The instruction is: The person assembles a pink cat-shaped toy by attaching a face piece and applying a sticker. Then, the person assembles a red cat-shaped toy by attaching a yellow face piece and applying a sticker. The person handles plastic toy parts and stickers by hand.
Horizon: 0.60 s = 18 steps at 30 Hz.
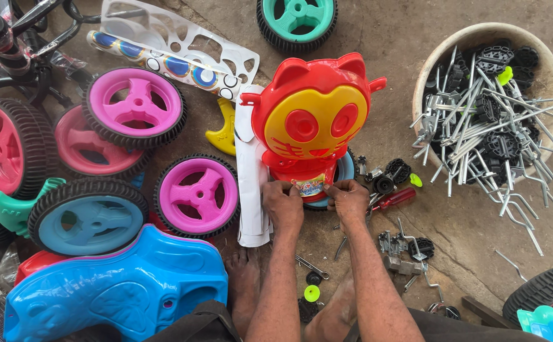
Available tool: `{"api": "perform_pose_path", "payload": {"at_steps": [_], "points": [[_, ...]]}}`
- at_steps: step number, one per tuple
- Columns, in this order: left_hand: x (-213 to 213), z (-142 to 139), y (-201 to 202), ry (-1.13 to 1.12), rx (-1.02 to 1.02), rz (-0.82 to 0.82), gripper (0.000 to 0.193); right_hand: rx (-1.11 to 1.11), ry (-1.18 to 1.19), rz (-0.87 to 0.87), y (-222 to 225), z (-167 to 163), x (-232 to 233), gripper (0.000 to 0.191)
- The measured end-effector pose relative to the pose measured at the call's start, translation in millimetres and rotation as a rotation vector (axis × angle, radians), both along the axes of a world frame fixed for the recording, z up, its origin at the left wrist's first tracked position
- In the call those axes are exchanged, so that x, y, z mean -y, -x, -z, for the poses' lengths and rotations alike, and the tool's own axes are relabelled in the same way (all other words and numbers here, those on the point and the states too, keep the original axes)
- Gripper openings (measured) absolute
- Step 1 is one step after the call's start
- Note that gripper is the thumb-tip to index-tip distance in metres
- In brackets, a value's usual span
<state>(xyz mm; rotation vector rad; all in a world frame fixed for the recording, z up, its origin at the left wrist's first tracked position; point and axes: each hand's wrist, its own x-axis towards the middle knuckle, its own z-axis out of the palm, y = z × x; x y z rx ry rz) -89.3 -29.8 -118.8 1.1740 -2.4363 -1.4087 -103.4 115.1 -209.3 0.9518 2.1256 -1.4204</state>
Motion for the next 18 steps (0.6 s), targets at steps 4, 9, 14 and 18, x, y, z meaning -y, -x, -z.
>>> {"api": "perform_pose_path", "payload": {"at_steps": [4, 9, 14, 18], "points": [[-2, 4, -6, -0.081, -0.028, -0.080, 0.034, 0.001, -0.005, -0.014, -2, 0, 0, 0.023], [-13, 4, -18, -0.053, -0.083, -0.173, 0.032, 0.003, 0.001, -0.006, -1, 1, -2, 0.023], [-25, -7, -11, -0.101, -0.093, -0.151, 0.097, -0.058, 0.051, 0.029, -2, 4, -3, 0.021], [-20, -7, 0, -0.136, -0.025, -0.166, 0.102, -0.059, 0.027, 0.029, -1, 5, -3, 0.022]]}}
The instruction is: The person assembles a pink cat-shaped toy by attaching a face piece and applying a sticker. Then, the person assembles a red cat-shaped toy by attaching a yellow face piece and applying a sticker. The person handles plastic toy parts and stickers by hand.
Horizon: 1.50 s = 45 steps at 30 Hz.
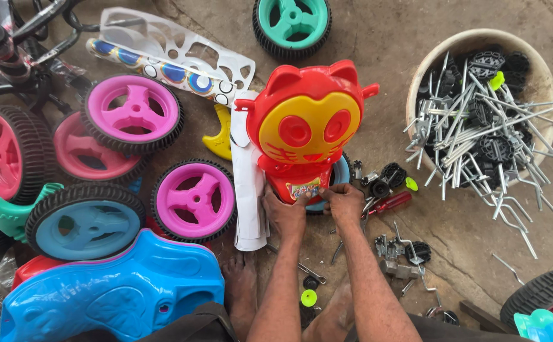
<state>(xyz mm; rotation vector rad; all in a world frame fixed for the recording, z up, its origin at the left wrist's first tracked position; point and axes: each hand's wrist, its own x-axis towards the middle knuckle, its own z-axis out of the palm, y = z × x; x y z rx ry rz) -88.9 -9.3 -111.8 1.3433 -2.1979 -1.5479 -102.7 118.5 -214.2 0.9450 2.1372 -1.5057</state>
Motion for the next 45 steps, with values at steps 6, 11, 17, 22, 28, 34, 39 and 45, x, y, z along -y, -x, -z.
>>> {"api": "perform_pose_path", "payload": {"at_steps": [6, 11, 17, 22, 28, 34, 39, 45], "points": [[3, 17, -9, -0.016, -0.103, 0.073, 0.091, 0.000, -0.001, 0.031, 3, 0, 0, 0.023], [0, 13, -15, 0.012, -0.160, 0.110, 0.106, -0.007, 0.011, 0.015, 0, 5, -3, 0.021], [-12, -2, -3, 0.042, 0.117, 0.110, 0.123, -0.022, -0.014, 0.027, -1, 6, -3, 0.022], [2, 10, -13, 0.120, -0.131, 0.185, 0.103, -0.004, -0.067, -0.014, -3, 1, -2, 0.025], [2, 14, -21, -0.074, -0.209, 0.043, 0.084, 0.001, -0.095, -0.046, -2, -4, 0, 0.031], [-14, 2, -5, -0.347, -0.177, -0.297, 0.088, -0.091, -0.053, 0.014, -4, -2, 6, 0.061], [-16, 4, 8, -0.452, -0.211, -0.424, 0.086, -0.111, 0.305, 0.195, -2, 3, 15, 0.090], [-2, 8, 17, -0.654, -0.167, -0.380, 0.067, -0.020, 0.408, 0.305, 8, -1, 22, 0.063]]}}
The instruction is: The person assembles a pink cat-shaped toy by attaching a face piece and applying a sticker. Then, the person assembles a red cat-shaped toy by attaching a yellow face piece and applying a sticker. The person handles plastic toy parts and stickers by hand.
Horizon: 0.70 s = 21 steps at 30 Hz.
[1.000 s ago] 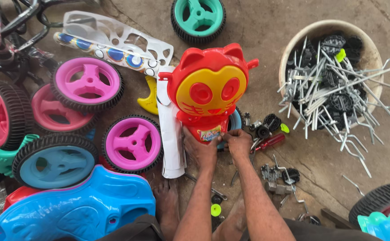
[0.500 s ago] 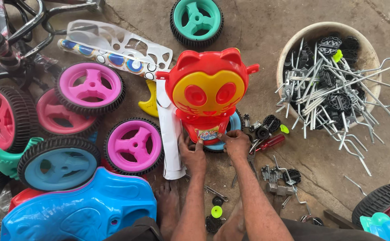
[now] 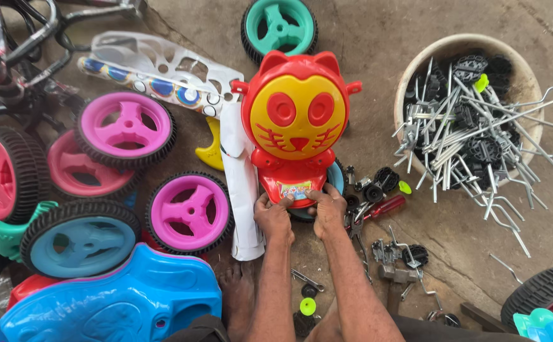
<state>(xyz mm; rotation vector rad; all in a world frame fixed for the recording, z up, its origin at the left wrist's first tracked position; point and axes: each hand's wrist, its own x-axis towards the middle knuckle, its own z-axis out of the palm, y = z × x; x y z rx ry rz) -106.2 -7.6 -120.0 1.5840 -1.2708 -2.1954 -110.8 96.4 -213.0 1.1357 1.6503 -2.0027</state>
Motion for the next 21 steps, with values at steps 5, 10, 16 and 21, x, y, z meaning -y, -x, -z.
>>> {"api": "perform_pose_path", "payload": {"at_steps": [5, 10, 16, 21], "points": [[-4, -25, -3, -0.203, -0.326, -0.077, 0.064, 0.000, 0.071, 0.017, 3, -24, -9, 0.048], [-22, -73, -23, -0.548, -0.688, -0.114, 0.061, -0.406, 0.198, 0.142, -20, -78, -21, 0.058], [-54, -137, -56, -0.545, -0.927, 0.208, 0.045, -0.759, 0.235, 0.114, -53, -172, -57, 0.064], [-87, -187, -85, -0.547, -0.884, 0.447, 0.045, -0.753, 0.416, 0.233, -90, -237, -99, 0.042]]}}
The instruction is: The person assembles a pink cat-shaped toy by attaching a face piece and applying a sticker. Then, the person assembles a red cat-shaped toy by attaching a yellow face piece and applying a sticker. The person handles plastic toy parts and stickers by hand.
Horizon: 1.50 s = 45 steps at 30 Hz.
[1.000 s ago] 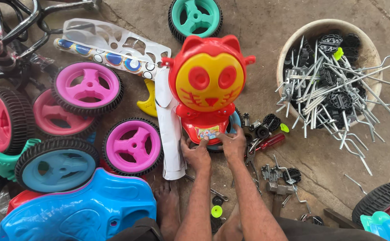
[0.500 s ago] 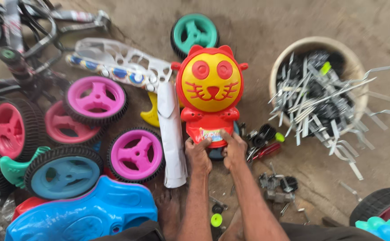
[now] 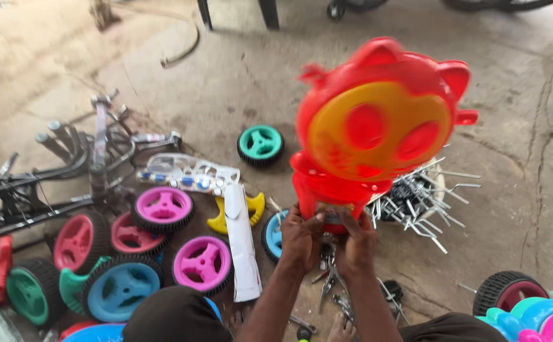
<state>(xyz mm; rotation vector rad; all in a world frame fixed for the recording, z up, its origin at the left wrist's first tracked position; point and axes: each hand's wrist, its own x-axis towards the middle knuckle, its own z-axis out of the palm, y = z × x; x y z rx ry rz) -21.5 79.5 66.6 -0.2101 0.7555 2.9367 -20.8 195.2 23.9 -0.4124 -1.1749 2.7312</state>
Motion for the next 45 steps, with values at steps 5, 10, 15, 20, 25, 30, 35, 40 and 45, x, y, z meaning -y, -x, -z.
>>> {"api": "perform_pose_path", "payload": {"at_steps": [5, 10, 15, 20, 25, 30, 35, 40, 45], "points": [[2, -37, -25, 0.170, -0.102, 0.243, 0.049, -0.069, 0.192, -0.054, -38, -32, -26, 0.040], [-3, -43, -33, 0.369, -0.139, 0.221, 0.067, -0.148, 0.190, -0.054, -62, -21, -30, 0.033], [-7, -32, -32, 0.526, -0.002, 0.105, 0.064, -0.264, 0.231, -0.135, -53, -14, -26, 0.026], [7, -6, -8, 0.418, 0.089, 0.134, 0.040, -0.045, 0.269, -0.067, -36, -19, -9, 0.040], [20, 26, 8, 0.334, 0.206, 0.042, 0.035, -0.041, 0.228, -0.100, -37, -5, 3, 0.045], [38, 26, 7, 0.107, 0.120, 0.023, 0.039, -0.032, 0.251, -0.118, -34, 6, 8, 0.044], [35, 14, -13, 0.308, 0.049, 0.045, 0.050, -0.007, 0.161, -0.129, -38, 4, 11, 0.042], [34, 18, -13, 0.342, 0.048, 0.024, 0.047, 0.145, 0.021, -0.084, -38, -2, 15, 0.052], [26, 28, -19, 0.386, 0.001, -0.028, 0.044, 0.201, -0.149, 0.070, -36, -6, 26, 0.069]]}}
